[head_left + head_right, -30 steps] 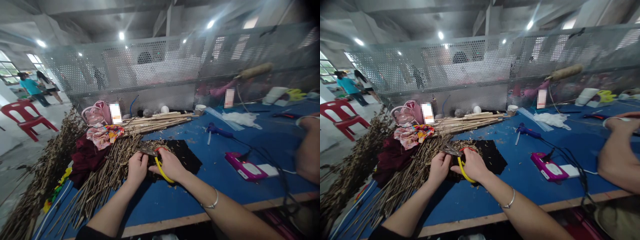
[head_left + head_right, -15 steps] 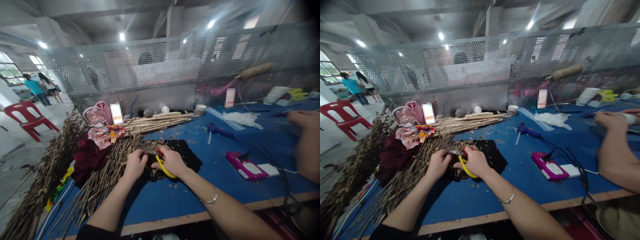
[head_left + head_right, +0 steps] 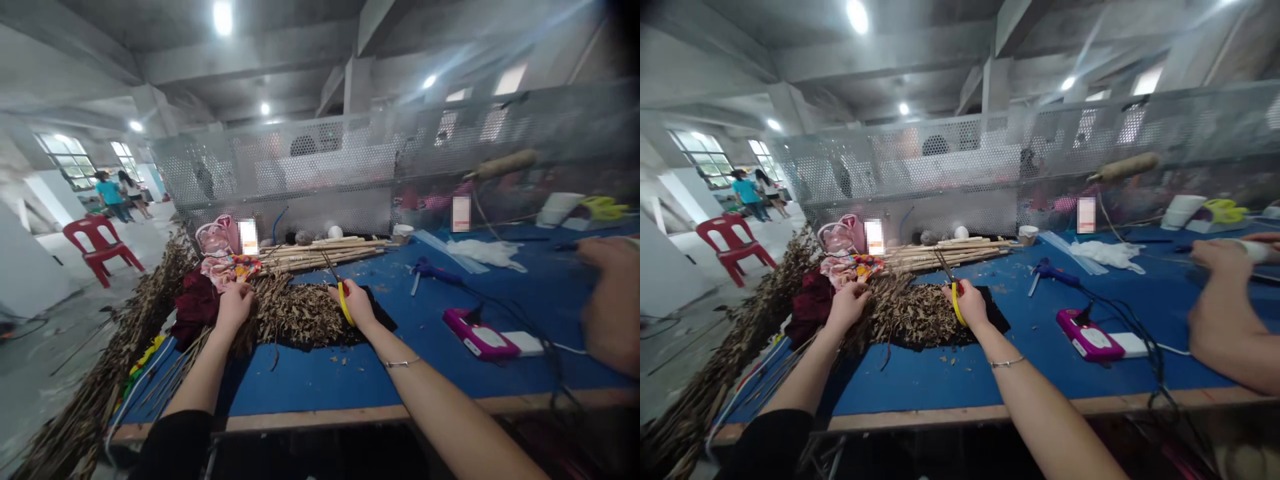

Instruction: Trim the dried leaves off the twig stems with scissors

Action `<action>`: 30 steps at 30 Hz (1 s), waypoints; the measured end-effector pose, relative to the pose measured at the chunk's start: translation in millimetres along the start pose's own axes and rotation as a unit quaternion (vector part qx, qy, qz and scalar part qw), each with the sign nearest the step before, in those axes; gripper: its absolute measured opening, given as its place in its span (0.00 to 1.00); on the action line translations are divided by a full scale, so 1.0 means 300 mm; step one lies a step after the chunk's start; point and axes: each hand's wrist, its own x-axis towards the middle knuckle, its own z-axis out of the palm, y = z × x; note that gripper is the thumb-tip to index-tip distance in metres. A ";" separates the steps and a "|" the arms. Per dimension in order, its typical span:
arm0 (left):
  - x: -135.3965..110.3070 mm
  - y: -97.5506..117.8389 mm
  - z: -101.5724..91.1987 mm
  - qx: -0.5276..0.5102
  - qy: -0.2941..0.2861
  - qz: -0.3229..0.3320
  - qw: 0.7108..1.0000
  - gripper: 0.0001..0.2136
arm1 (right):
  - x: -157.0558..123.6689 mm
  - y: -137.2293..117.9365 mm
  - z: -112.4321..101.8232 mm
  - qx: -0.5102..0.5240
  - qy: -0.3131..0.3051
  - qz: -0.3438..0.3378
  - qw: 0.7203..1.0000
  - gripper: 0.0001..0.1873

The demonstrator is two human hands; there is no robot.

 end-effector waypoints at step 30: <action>0.112 0.009 -0.044 0.095 -0.067 -0.012 0.993 0.17 | -0.038 -0.014 0.001 0.014 -0.059 -0.016 0.998 0.18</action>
